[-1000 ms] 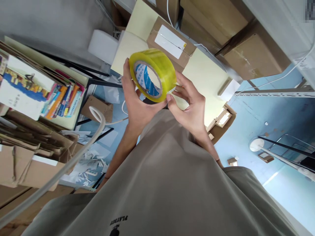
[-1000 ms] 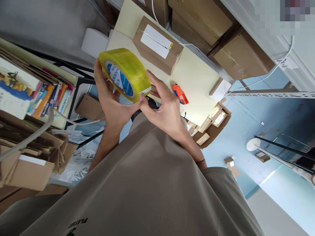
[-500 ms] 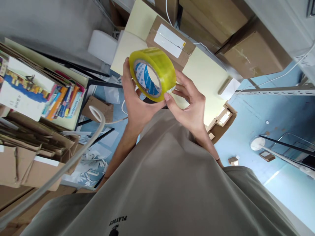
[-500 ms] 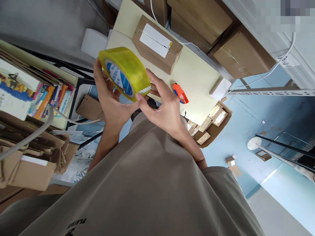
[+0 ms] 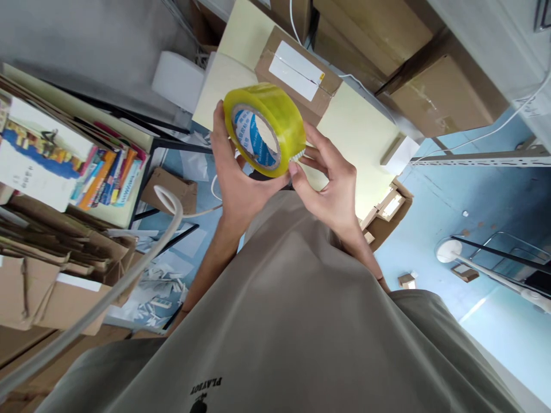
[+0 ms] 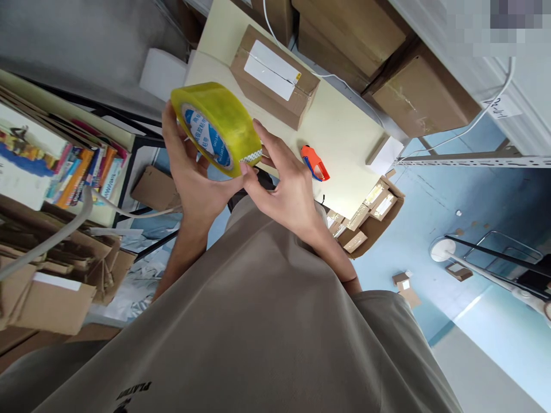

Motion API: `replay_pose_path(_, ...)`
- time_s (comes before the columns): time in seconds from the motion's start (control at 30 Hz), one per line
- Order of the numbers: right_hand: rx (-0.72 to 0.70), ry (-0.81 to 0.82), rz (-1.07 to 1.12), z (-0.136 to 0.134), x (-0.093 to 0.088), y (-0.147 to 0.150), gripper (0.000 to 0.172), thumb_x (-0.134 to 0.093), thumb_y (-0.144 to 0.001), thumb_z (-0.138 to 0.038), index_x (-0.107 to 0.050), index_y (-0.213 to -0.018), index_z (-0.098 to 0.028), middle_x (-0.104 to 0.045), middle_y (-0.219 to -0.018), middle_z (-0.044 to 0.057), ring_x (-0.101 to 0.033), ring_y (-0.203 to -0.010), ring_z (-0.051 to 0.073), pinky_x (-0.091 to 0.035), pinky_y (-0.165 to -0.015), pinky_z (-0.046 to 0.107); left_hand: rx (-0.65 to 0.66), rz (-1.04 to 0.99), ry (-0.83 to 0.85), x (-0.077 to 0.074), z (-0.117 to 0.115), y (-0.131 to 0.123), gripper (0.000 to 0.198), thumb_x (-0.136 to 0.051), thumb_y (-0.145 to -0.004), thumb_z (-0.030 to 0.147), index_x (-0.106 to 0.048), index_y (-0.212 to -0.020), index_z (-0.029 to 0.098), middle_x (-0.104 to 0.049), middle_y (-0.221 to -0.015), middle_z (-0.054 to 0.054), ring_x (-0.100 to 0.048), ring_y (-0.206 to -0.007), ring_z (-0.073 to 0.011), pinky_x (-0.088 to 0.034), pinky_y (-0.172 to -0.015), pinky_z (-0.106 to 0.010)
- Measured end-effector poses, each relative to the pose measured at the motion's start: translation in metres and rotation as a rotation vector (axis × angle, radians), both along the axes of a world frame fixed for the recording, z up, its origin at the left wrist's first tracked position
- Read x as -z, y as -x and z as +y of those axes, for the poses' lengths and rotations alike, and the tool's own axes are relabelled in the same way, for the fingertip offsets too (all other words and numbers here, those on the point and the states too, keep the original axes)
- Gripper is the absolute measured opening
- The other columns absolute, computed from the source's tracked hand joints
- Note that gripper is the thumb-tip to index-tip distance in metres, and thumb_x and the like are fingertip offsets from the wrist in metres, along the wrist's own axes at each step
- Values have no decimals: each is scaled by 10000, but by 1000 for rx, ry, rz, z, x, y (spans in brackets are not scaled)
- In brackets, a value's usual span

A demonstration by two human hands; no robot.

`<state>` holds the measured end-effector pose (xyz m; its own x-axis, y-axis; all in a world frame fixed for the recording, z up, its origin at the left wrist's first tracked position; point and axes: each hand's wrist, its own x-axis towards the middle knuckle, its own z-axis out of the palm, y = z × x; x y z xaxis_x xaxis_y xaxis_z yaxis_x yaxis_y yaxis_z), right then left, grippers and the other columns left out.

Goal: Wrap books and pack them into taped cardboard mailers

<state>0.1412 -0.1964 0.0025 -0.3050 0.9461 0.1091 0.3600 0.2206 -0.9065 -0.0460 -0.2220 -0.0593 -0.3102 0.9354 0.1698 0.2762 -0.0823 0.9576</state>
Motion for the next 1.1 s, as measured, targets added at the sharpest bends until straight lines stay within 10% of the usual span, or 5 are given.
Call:
replay_pose_path(0.7, 7, 0, 14, 5, 6, 1, 621, -633, -1169, -455, -534, -1770, -335, -739, -1626, 57, -754, -1472, 287, -687, -1239, 466, 25, 152, 189, -17, -3, 7, 1313, -848, -815, 934, -104, -1842, 596, -265, -1953, 73, -243, -1839, -365, -536, -1387, -559)
replay_pose_path(1.1, -10, -38, -2, 12, 1, 1, 593, -596, -1173, -319, -528, -1760, -359, -736, -1611, 38, -759, -1451, 252, -693, -1229, 443, 16, 106, 36, -10, 6, -2, 1199, -870, -839, 886, -237, -1801, 555, -292, -1904, 1, -381, -1777, -368, -573, -1342, -543)
